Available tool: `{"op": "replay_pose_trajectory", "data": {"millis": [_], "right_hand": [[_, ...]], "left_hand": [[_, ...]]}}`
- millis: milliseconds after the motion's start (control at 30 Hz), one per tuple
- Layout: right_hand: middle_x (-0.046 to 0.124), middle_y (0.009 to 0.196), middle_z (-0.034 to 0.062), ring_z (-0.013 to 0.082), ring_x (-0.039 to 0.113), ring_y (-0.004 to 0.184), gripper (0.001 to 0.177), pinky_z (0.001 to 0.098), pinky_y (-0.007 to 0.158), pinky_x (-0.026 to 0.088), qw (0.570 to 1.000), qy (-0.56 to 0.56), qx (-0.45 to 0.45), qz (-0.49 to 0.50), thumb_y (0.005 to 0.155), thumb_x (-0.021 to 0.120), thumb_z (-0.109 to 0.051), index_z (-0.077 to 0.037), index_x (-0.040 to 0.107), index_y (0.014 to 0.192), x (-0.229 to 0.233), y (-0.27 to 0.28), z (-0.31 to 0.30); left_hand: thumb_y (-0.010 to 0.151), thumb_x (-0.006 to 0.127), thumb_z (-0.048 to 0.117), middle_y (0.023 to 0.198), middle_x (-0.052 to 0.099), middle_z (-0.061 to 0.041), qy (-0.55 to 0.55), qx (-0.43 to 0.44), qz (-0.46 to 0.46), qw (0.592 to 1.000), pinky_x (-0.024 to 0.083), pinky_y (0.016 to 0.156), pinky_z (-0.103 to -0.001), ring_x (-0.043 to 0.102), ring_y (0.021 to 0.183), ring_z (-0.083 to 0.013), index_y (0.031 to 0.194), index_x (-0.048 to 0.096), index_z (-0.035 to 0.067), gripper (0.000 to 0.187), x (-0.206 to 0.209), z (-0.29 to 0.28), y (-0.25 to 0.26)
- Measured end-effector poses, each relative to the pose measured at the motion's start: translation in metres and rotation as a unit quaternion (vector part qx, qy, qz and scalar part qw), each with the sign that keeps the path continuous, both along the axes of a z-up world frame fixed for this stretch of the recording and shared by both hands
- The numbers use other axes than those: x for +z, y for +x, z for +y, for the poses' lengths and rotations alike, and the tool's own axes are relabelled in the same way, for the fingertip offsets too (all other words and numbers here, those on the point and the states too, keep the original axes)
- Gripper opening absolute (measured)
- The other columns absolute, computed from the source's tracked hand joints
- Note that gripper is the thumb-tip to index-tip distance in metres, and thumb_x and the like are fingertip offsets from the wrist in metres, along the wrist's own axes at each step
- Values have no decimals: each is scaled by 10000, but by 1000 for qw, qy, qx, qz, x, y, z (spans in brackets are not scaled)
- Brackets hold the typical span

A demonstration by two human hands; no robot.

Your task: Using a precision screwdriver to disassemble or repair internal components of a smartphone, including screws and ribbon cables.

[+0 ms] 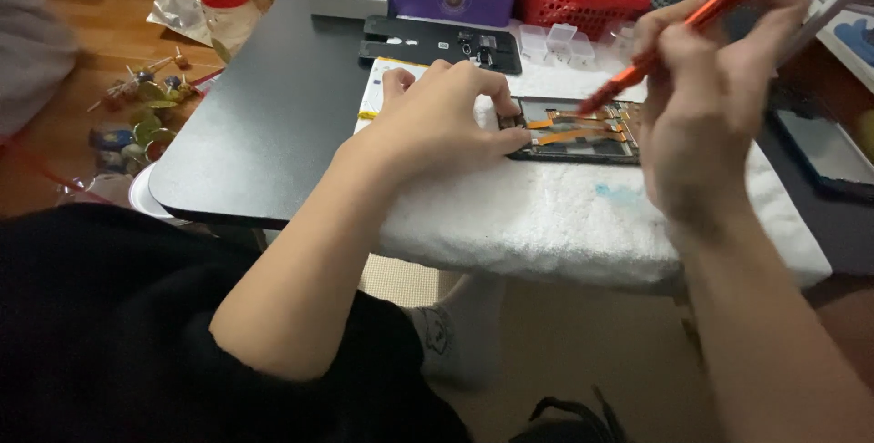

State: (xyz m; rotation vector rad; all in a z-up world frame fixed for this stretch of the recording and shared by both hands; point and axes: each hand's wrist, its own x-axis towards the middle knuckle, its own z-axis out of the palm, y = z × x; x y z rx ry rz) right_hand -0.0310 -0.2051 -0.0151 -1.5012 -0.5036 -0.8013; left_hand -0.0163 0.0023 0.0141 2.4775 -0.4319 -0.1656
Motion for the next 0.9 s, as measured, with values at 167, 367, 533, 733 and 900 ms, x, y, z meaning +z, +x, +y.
{"op": "replay_pose_trajectory", "data": {"millis": [167,367,533,733,900], "right_hand": [[575,998,55,168,553,885,129,305,830,501,947,-306,-45,86,1126,466,-47,-76,504,1245,34,-11,0],[738,754,-8,124,622,701,149,304,635,409,791,-497,-171,314,840,818,-307,-161,822,869,35,-22,36],[785,888,-20,160,705,832,253,340,698,475,761,-533,-197,313,851,754,-413,-164,787,868,34,-19,37],[621,685,15,211,526,655,373,366,613,323,729,-552,-192,357,967,636,-416,-134,580,730,27,-16,33],[706,958,9,289,636,891,249,466,696,435,683,-591,-225,364,978,545,-401,-182,627,891,33,-23,42]], "left_hand": [[814,661,490,1065,713,80,6,-46,-96,994,219,1028,-414,518,1125,-162,914,739,298,231,-17,-4,21],[788,657,591,1025,726,94,5,-39,-77,996,227,1013,-378,521,1141,-148,865,738,297,315,-12,-3,19],[803,676,518,1052,732,89,3,-48,-82,995,225,1037,-398,524,1160,-163,889,750,289,255,-12,-3,22],[812,667,522,1089,726,103,0,-50,-75,996,215,1059,-403,516,1180,-146,902,747,298,254,-13,-3,21],[809,683,520,1081,726,109,21,-40,-83,996,211,1049,-411,518,1188,-156,906,739,334,217,-17,-5,26]]}}
